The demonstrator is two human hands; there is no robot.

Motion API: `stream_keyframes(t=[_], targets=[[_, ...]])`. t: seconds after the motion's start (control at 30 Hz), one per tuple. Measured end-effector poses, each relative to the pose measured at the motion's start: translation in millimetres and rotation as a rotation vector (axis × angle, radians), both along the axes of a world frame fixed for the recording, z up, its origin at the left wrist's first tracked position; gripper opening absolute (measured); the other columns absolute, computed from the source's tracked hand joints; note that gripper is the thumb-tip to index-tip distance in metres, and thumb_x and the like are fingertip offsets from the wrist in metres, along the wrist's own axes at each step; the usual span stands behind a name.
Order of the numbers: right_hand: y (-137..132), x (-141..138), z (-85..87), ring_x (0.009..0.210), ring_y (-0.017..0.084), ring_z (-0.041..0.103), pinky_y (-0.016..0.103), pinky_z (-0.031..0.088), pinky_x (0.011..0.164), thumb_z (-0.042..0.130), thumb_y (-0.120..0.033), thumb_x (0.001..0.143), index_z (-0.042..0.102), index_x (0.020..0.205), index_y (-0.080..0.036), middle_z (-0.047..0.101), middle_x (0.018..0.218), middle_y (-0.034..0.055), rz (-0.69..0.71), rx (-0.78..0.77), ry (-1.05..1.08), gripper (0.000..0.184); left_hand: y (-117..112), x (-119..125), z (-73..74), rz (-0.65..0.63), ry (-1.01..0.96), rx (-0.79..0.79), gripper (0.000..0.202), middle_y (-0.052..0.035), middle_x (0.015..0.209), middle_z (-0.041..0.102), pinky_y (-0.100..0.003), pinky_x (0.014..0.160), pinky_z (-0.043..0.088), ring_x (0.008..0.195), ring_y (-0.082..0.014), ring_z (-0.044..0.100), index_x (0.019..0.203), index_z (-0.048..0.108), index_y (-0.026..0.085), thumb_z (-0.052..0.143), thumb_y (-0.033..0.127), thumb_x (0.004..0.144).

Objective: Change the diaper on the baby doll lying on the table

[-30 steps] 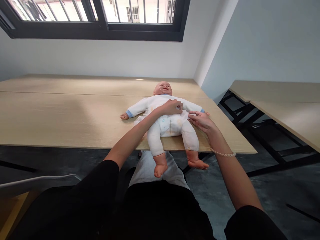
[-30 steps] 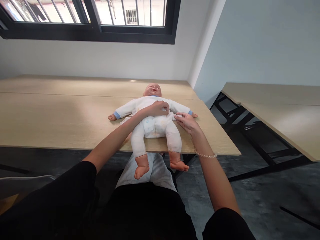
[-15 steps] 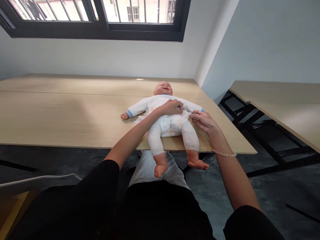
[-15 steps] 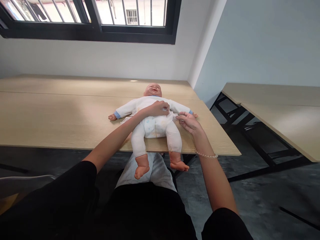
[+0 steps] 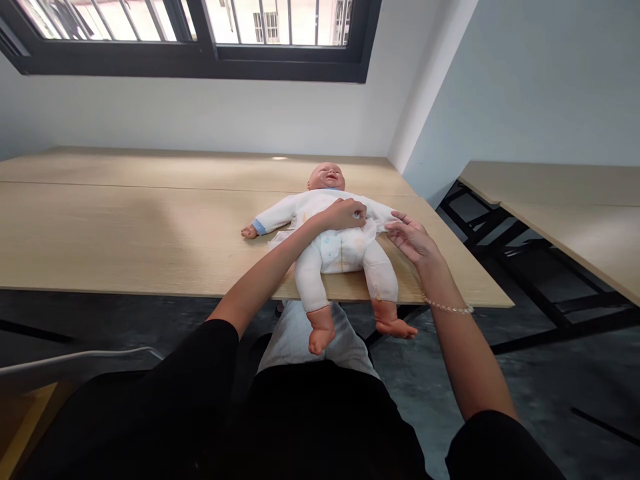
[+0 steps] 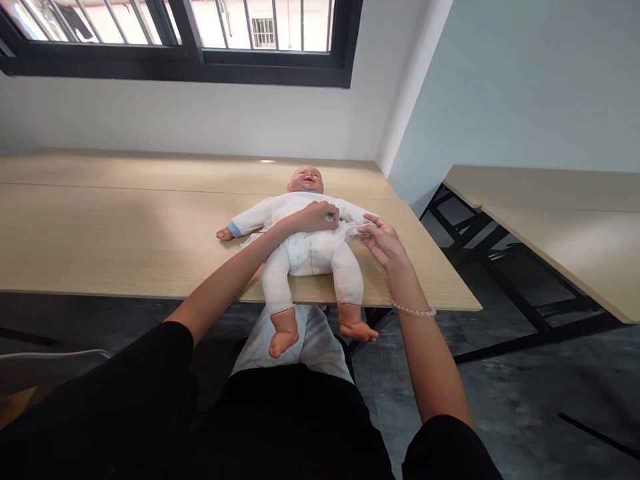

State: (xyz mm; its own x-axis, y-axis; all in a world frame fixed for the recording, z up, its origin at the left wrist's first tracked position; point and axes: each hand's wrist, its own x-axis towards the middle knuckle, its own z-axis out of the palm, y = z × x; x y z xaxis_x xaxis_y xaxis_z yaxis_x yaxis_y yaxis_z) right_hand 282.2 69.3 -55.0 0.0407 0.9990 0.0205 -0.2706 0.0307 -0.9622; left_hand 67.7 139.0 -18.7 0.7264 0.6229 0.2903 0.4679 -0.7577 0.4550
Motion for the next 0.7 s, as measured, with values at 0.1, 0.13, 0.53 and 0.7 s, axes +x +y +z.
stream_keyframes(t=[0.1,0.13,0.53,0.7], targets=[[0,1,1.4,0.065,0.009,0.058,0.019,0.054,0.065,0.085,-0.018,0.056,0.062,0.105,-0.025,0.062,0.076,-0.0073,-0.003,0.006,-0.008,0.055,-1,-1,0.6,0.020,0.013,0.004,0.014,-0.0016,0.082,0.068,-0.032,0.082,0.043,0.081,-0.0180,0.058,0.078,0.066,0.018,0.056,0.026,0.083],[-1,0,2.6,0.067,0.009,0.059,0.020,0.055,0.067,0.086,-0.020,0.056,0.062,0.105,-0.026,0.063,0.078,-0.0068,-0.009,0.015,-0.019,0.054,-2,-1,0.9,0.020,0.014,0.006,0.013,-0.0021,0.084,0.069,-0.033,0.084,0.043,0.084,-0.0191,0.059,0.081,0.067,0.018,0.058,0.027,0.083],[-7,-26,10.6,0.097,0.019,0.066,0.033,0.055,0.097,0.092,-0.042,0.054,0.064,0.083,-0.025,0.068,0.092,0.0015,-0.110,0.270,-0.137,0.044,-9,1,1.3,-0.203,-0.151,-0.062,0.021,-0.0074,0.105,0.071,-0.033,0.097,0.046,0.105,-0.0218,0.061,0.096,0.068,0.017,0.062,0.036,0.088],[-4,-26,8.3,0.098,0.018,0.065,0.030,0.054,0.097,0.093,-0.041,0.051,0.066,0.092,-0.024,0.065,0.095,0.0012,-0.133,0.260,-0.196,0.052,-11,3,4.0,-0.078,-0.191,-0.082,0.034,0.0014,0.070,0.048,-0.031,0.075,0.041,0.075,-0.0154,0.047,0.066,0.043,0.020,0.059,0.042,0.086]])
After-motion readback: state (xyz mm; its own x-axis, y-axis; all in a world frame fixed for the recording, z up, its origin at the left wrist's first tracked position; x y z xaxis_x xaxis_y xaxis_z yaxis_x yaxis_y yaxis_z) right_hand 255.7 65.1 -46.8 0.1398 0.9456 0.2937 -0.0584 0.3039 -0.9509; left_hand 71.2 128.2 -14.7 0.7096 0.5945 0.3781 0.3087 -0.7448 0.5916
